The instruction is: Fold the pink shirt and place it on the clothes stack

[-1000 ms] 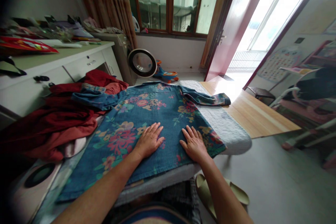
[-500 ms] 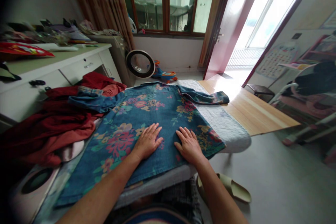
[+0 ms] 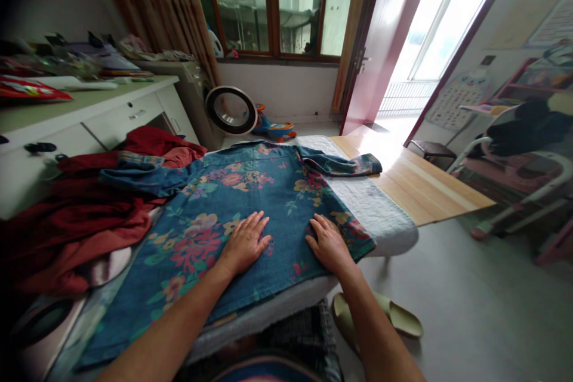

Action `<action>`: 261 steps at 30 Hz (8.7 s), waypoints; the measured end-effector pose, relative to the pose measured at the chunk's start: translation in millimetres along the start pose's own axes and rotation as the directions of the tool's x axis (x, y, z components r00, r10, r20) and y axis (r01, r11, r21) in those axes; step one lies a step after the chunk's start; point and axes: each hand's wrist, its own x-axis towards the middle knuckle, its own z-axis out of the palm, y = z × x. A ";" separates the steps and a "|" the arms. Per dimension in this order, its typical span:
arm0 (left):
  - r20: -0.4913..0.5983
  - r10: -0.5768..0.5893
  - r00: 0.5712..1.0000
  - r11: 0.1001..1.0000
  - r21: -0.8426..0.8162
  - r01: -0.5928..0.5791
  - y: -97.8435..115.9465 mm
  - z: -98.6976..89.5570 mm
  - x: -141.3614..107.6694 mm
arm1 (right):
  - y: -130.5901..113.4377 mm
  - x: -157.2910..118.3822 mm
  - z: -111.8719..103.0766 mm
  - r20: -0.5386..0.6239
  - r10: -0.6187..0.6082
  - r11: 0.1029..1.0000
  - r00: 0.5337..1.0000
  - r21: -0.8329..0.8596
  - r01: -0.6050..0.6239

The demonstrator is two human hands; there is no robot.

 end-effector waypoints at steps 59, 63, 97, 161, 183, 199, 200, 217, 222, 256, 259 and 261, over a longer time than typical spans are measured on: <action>0.014 -0.005 1.000 1.000 -0.013 0.005 1.3 -3.9 0.1 | -21.6 1.9 -48.1 0.214 0.189 0.946 0.958 -0.302 -0.119; 0.011 -0.009 1.000 1.000 -0.010 0.009 1.0 -2.5 0.4 | -25.0 0.2 -45.2 0.190 0.180 0.959 0.965 -0.251 -0.129; 0.090 0.107 0.990 0.983 -0.158 -0.092 7.6 -30.2 67.7 | -34.8 0.7 -16.6 0.207 -0.024 0.997 0.978 0.078 0.008; 0.577 -0.033 0.816 -0.024 -0.817 0.577 113.7 -24.7 21.1 | -42.1 -54.3 -26.9 -0.100 -0.070 0.997 0.992 0.003 0.071; 0.288 -0.330 0.899 0.398 -0.821 0.409 68.0 -11.6 209.9 | -36.0 -48.6 -18.8 -0.103 -0.188 0.961 0.977 0.188 0.205; -0.042 -0.358 0.933 0.600 -0.775 0.196 13.6 -23.3 196.2 | -59.8 -51.2 -18.8 -0.130 -0.349 0.919 0.928 0.147 0.366; -0.055 -0.368 0.928 0.625 -0.753 0.203 6.4 -21.2 189.5 | -62.9 -51.7 -16.7 -0.109 -0.360 0.916 0.927 0.149 0.373; -0.048 -0.241 0.969 0.950 -0.215 0.226 -12.4 -11.3 154.5 | -74.5 -46.3 -7.5 0.057 -0.378 0.913 0.924 0.190 0.361; -0.016 -0.212 0.977 0.970 -0.123 0.209 -11.0 -12.4 149.1 | -79.1 -45.1 -8.7 0.097 -0.358 0.924 0.929 0.184 0.336; 0.184 0.063 0.981 0.998 -0.016 -0.061 67.7 13.7 100.1 | -19.3 -52.5 -8.0 0.219 -0.025 0.997 0.975 -0.065 0.040; 0.175 0.066 0.982 0.998 -0.030 -0.062 66.4 14.1 99.3 | -19.4 -49.7 -18.2 0.229 -0.032 0.999 0.973 -0.026 0.038; 0.145 0.067 0.987 0.997 -0.043 -0.062 65.8 15.6 97.9 | -18.6 -44.9 -29.5 0.229 -0.055 0.998 0.972 0.027 0.051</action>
